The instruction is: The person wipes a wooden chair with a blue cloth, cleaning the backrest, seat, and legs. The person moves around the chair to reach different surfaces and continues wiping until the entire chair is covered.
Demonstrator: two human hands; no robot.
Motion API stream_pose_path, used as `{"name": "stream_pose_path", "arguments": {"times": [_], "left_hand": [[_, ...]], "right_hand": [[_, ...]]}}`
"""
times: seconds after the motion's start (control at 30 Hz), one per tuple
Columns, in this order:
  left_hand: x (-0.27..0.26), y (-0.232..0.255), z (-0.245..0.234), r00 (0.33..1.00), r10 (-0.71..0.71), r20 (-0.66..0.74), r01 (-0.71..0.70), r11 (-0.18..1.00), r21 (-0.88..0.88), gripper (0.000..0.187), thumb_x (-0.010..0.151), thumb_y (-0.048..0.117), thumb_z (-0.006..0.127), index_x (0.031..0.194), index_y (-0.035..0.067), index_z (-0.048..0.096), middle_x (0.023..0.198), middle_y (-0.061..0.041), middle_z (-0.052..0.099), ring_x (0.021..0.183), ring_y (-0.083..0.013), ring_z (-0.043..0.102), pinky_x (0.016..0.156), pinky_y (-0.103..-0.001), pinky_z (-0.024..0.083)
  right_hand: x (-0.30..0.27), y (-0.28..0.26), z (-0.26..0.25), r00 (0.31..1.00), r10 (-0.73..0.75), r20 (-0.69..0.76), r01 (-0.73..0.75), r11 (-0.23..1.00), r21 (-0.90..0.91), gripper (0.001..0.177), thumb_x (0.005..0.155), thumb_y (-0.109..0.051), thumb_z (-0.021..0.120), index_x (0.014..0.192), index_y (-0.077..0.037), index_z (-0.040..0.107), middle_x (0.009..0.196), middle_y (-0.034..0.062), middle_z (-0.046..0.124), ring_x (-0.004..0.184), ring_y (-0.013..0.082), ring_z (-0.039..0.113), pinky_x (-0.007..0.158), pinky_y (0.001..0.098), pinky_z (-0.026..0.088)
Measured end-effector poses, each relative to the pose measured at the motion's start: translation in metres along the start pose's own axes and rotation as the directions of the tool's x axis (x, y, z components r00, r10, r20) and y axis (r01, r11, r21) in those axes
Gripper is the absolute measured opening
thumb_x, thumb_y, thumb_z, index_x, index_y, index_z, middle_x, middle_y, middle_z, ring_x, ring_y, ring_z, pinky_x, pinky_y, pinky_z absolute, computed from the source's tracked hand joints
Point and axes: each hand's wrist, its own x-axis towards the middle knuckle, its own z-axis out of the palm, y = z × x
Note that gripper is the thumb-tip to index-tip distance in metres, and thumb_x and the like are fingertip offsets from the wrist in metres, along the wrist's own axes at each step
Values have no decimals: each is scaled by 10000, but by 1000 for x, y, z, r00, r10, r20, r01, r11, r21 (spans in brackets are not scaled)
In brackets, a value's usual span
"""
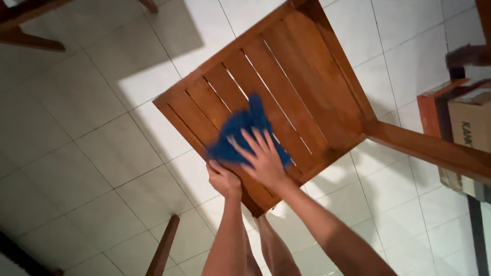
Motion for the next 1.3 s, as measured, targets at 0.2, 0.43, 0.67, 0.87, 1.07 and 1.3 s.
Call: {"name": "stream_pose_path", "arguments": {"times": [0.2,0.43,0.67,0.87,1.07,1.3], "left_hand": [[2,4,-3,998,-42,57,40,999,37,557,1072,441,347,1271,-10,607,1090,-219,740,986,-385,706,871,-431,553],[6,-8,-9,984,167,55,-173,975,139,540,1112,332,333,1388,-91,525,1389,-299,581,1276,-467,539,1084,-469,431],[7,-17,4,995,93,-30,-87,984,158,518,1093,345,380,1361,-60,561,1392,-255,611,1299,-414,560,1134,-427,438],[9,-35,11,994,111,4,-111,992,58,560,1097,344,364,1442,-82,482,1514,-270,484,1415,-428,420,1175,-448,321],[10,-52,13,985,171,-10,-169,979,114,562,1107,345,369,1461,-81,462,1526,-273,466,1429,-462,376,1191,-465,279],[17,-69,-20,977,33,210,68,889,-452,553,1047,287,357,1547,54,317,1560,-174,452,1378,-347,486,1185,-434,340]], "right_hand": [[-88,84,-42,912,310,-269,-342,936,-81,1025,652,-343,839,1570,-190,409,1661,250,238,1520,529,203,1222,699,157],[46,195,-91,681,535,-500,-640,767,-51,789,994,-295,779,1679,-211,396,1723,256,211,1591,461,193,1324,589,216],[181,145,-18,847,160,-507,-342,894,-290,708,1023,-482,790,1584,-221,448,1749,151,100,1615,444,57,1287,673,121],[214,18,26,972,105,-212,-144,973,-178,874,762,-498,854,1538,-313,498,1689,161,138,1561,441,77,1254,665,92],[200,-43,48,989,-26,-148,12,995,-94,887,740,-447,880,1532,-283,516,1670,151,232,1559,421,168,1263,662,123],[117,-59,41,983,-179,-27,179,984,13,847,714,-409,882,1490,-273,571,1658,108,331,1557,390,241,1272,621,179]]}}
